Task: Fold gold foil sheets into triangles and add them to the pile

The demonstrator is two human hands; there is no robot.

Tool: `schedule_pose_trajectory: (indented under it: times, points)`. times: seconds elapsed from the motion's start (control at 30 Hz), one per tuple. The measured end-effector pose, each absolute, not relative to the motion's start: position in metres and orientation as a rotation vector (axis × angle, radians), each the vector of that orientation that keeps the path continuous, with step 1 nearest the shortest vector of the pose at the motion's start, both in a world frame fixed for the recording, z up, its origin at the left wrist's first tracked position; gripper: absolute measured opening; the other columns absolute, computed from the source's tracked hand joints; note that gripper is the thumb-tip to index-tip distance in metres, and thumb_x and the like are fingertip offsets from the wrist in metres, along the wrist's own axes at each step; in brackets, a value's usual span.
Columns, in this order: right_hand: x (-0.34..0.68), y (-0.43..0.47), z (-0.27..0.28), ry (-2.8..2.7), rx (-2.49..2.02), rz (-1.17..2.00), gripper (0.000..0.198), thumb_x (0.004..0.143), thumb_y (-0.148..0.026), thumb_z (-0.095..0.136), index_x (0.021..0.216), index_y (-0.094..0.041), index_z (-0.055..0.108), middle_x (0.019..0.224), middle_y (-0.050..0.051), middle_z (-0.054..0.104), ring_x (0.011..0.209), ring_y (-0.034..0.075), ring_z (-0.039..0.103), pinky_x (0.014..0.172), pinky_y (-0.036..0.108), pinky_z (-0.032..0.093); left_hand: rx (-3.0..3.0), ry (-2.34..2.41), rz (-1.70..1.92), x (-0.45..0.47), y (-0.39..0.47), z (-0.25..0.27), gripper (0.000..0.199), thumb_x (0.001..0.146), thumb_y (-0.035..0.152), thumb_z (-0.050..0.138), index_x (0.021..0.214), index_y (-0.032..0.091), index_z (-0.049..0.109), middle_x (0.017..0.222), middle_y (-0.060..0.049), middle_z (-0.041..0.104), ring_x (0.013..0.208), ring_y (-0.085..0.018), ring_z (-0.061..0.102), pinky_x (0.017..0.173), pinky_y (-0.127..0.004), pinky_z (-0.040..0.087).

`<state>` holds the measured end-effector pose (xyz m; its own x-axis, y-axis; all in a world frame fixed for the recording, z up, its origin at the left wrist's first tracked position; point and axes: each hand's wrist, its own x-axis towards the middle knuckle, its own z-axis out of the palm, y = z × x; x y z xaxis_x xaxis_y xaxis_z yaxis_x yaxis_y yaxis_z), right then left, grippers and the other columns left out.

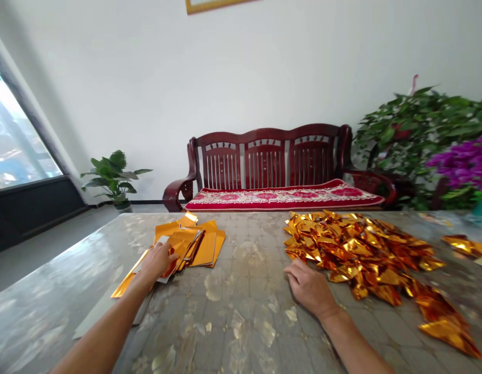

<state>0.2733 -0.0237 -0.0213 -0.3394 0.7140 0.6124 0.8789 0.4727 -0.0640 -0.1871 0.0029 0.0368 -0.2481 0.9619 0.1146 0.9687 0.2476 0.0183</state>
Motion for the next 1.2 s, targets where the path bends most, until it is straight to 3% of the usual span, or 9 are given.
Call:
schedule_pose_trajectory:
  times: [0.27,0.57,0.73,0.9,1.03,1.2]
  points:
    - [0.274,-0.023,-0.024,-2.118,-1.340,-0.386,0.026,0.088,-0.019,0.045,0.084,-0.024,0.069,0.084,0.002,0.069,0.073,0.016,0.068,0.063,0.024,0.046,-1.851,-2.393,-0.269,-0.189,-0.004,0.028,0.025,0.095,0.029,0.043,0.097,0.016,0.065,0.107,-0.012,0.065,0.099,-0.025,0.063,0.081,-0.031,0.045]
    - [0.273,-0.026,-0.019,-2.066,-1.376,-0.258,0.025,0.086,-0.022,0.046,0.081,-0.026,0.070,0.084,0.004,0.070,0.073,0.017,0.066,0.064,0.025,0.046,-1.828,-2.354,-0.184,-0.182,-0.005,0.027,0.030,0.095,0.012,0.034,0.103,0.008,0.063,0.107,-0.019,0.063,0.101,-0.027,0.061,0.081,-0.033,0.044]
    - [0.274,-0.026,-0.019,-2.093,-1.373,-0.264,0.026,0.087,-0.023,0.046,0.082,-0.026,0.071,0.083,0.004,0.070,0.073,0.017,0.066,0.063,0.025,0.046,-1.895,-2.200,-0.318,-0.169,-0.016,0.027,0.024,0.096,0.015,0.036,0.098,0.014,0.060,0.104,-0.013,0.062,0.097,-0.024,0.058,0.082,-0.033,0.043]
    - [0.271,-0.029,-0.018,-2.136,-1.385,-0.239,0.027,0.090,-0.023,0.045,0.088,-0.025,0.072,0.086,0.003,0.071,0.076,0.017,0.068,0.065,0.025,0.046,-2.205,-1.745,-0.598,-0.116,-0.033,0.025,0.024,0.100,0.022,0.036,0.090,0.019,0.058,0.093,-0.007,0.059,0.090,-0.021,0.056,0.082,-0.033,0.044]
    - [0.256,-0.038,-0.004,-2.171,-1.372,0.019,0.030,0.095,-0.030,0.044,0.103,-0.024,0.072,0.099,0.005,0.073,0.090,0.019,0.068,0.077,0.028,0.048,-2.414,-1.450,-0.644,-0.062,-0.041,0.025,0.024,0.099,0.017,0.037,0.087,0.020,0.057,0.090,-0.005,0.059,0.085,-0.020,0.055,0.079,-0.032,0.044]
    - [0.235,-0.040,0.013,-2.163,-1.457,0.479,0.043,0.100,-0.041,0.036,0.088,-0.024,0.074,0.091,0.004,0.073,0.088,0.019,0.066,0.077,0.029,0.047,-2.550,-1.344,-0.517,-0.014,-0.040,0.009,0.017,0.097,0.013,0.042,0.091,0.020,0.057,0.095,-0.006,0.060,0.089,-0.021,0.055,0.082,-0.034,0.044]
